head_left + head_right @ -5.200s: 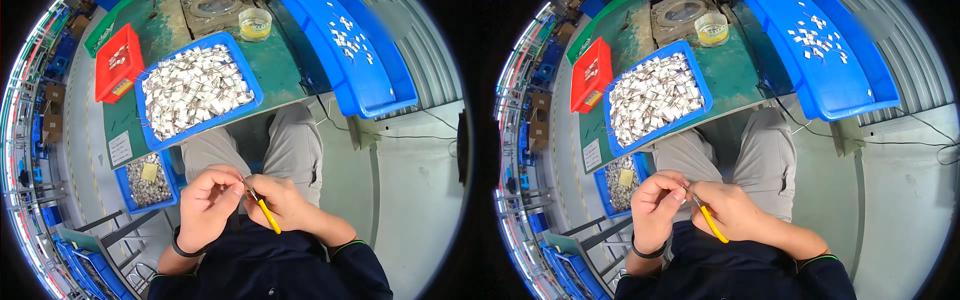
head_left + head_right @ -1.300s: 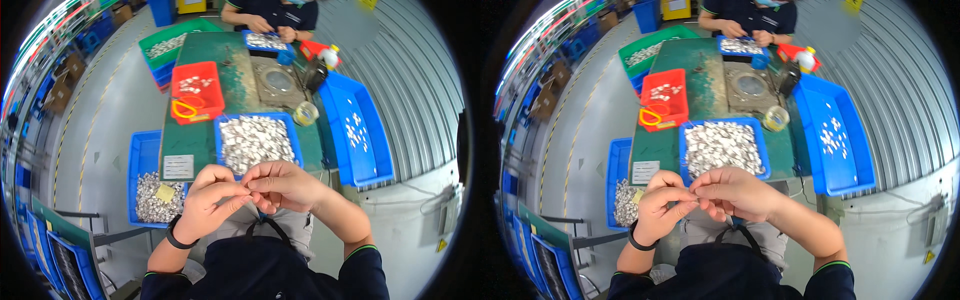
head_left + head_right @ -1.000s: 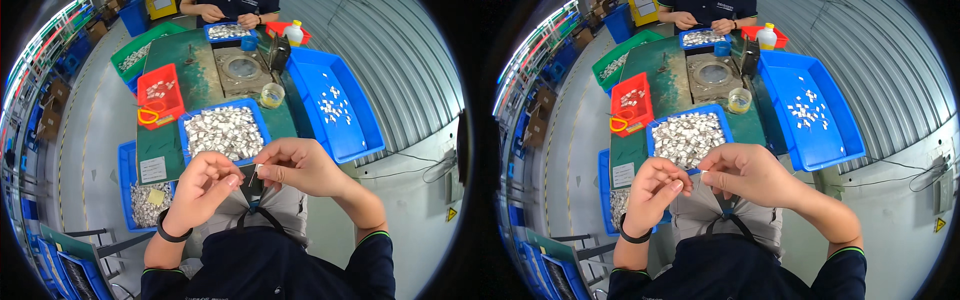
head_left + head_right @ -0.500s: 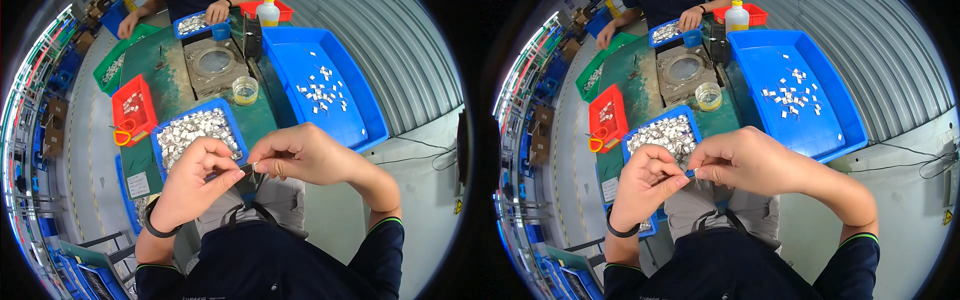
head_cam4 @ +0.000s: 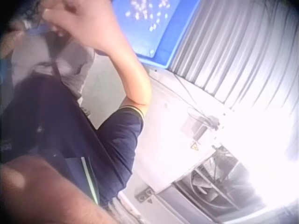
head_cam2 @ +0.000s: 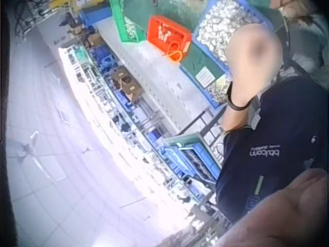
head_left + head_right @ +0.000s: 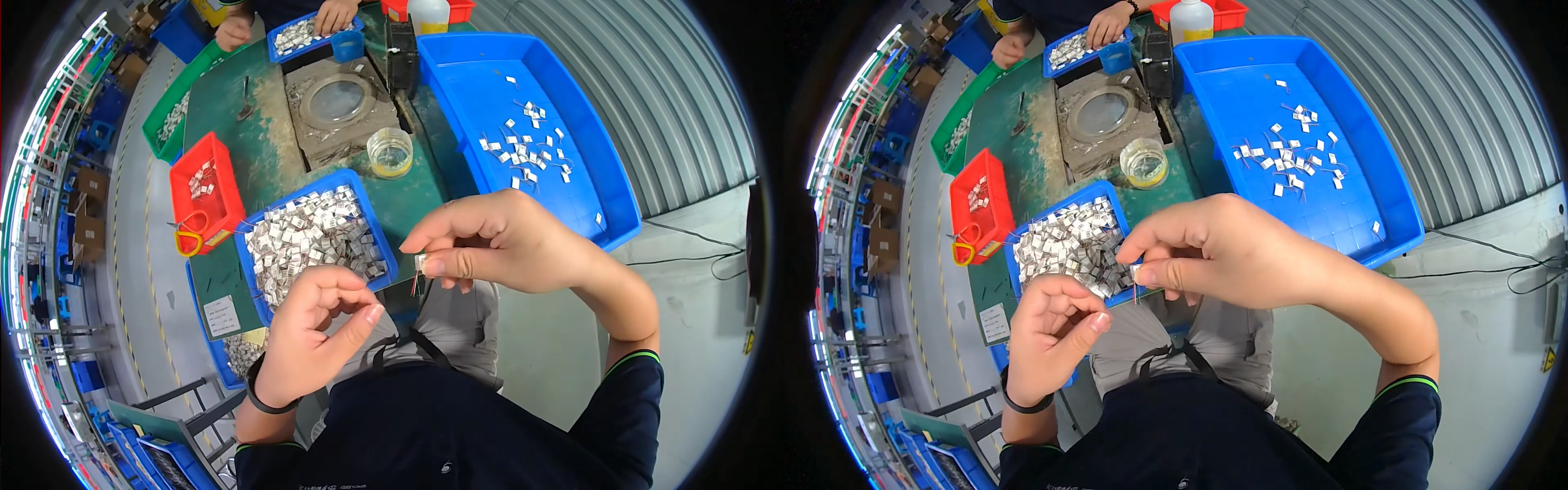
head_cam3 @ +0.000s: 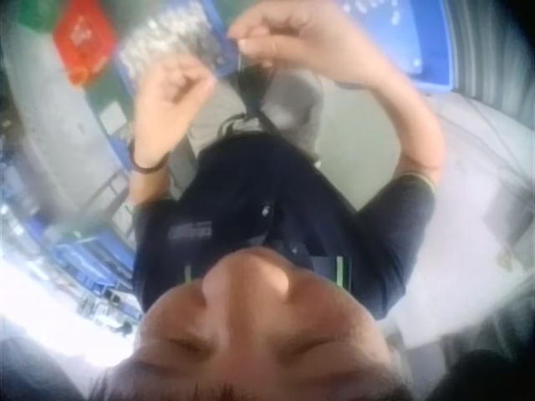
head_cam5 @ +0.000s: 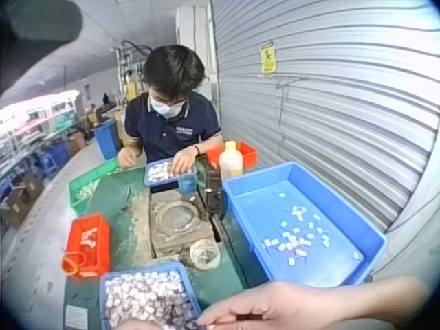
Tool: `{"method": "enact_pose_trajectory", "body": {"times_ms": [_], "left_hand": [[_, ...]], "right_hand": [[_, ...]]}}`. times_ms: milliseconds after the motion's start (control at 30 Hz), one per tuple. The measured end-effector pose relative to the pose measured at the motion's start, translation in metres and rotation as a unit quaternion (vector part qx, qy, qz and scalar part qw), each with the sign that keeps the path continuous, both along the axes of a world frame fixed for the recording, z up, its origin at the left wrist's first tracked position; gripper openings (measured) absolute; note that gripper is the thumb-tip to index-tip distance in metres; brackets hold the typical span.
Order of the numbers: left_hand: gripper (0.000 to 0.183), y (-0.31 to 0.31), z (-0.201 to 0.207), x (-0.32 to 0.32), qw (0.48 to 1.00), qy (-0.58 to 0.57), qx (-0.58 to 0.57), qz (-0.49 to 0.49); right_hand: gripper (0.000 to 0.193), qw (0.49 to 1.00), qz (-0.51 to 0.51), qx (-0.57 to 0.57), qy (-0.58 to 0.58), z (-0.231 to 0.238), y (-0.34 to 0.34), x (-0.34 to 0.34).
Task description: The person sits at a workstation and uses yellow-handled scissors to trim the leads of small white rectangular electronic components. They then insert a thin metal wire into the trimmed component and place the finished assembly into a blue tray. The process is repeated for multiple units.
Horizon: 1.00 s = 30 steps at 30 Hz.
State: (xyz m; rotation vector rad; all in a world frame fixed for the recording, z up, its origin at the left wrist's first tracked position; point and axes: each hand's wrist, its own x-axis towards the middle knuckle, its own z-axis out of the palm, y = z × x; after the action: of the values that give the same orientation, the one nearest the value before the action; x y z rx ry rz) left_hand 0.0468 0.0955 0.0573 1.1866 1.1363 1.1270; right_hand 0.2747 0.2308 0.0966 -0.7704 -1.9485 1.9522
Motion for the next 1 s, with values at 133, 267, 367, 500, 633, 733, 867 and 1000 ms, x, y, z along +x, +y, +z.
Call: {"method": "enact_pose_trajectory", "body": {"times_ms": [133, 267, 367, 500, 633, 733, 867, 1000], "left_hand": [[0.043, 0.003, -0.012, 0.016, 0.965, 0.158, 0.194, 0.082], [0.057, 0.012, -0.014, 0.027, 0.907, 0.267, 0.311, 0.101], [0.057, 0.016, -0.017, 0.03, 0.893, 0.276, 0.337, 0.116], [0.047, 0.015, -0.013, 0.029, 0.898, 0.27, 0.327, 0.12], [0.035, 0.005, -0.019, 0.027, 0.915, 0.184, 0.311, 0.18], [0.037, 0.005, -0.022, 0.019, 0.945, 0.11, 0.263, 0.163], [0.033, 0.007, -0.02, 0.021, 0.974, 0.023, 0.175, 0.143], [0.035, 0.013, -0.017, 0.022, 0.983, -0.087, 0.126, 0.104]], "right_hand": [[0.021, 0.999, 0.008, 0.029, -0.018, -0.001, 0.0, -0.002], [0.018, 0.999, -0.011, 0.052, 0.005, -0.003, -0.004, -0.007], [0.016, 0.999, -0.021, 0.027, -0.001, 0.0, -0.007, -0.007], [0.014, 0.999, -0.026, 0.026, 0.002, 0.003, -0.011, -0.006], [0.012, 0.995, -0.052, 0.072, 0.044, -0.001, -0.003, 0.002], [0.012, 0.996, -0.053, 0.052, 0.045, 0.002, -0.002, 0.009], [0.01, 0.998, -0.043, 0.012, 0.041, 0.003, -0.007, 0.002], [0.013, 0.997, -0.04, -0.046, 0.052, 0.003, -0.016, -0.01]]}}
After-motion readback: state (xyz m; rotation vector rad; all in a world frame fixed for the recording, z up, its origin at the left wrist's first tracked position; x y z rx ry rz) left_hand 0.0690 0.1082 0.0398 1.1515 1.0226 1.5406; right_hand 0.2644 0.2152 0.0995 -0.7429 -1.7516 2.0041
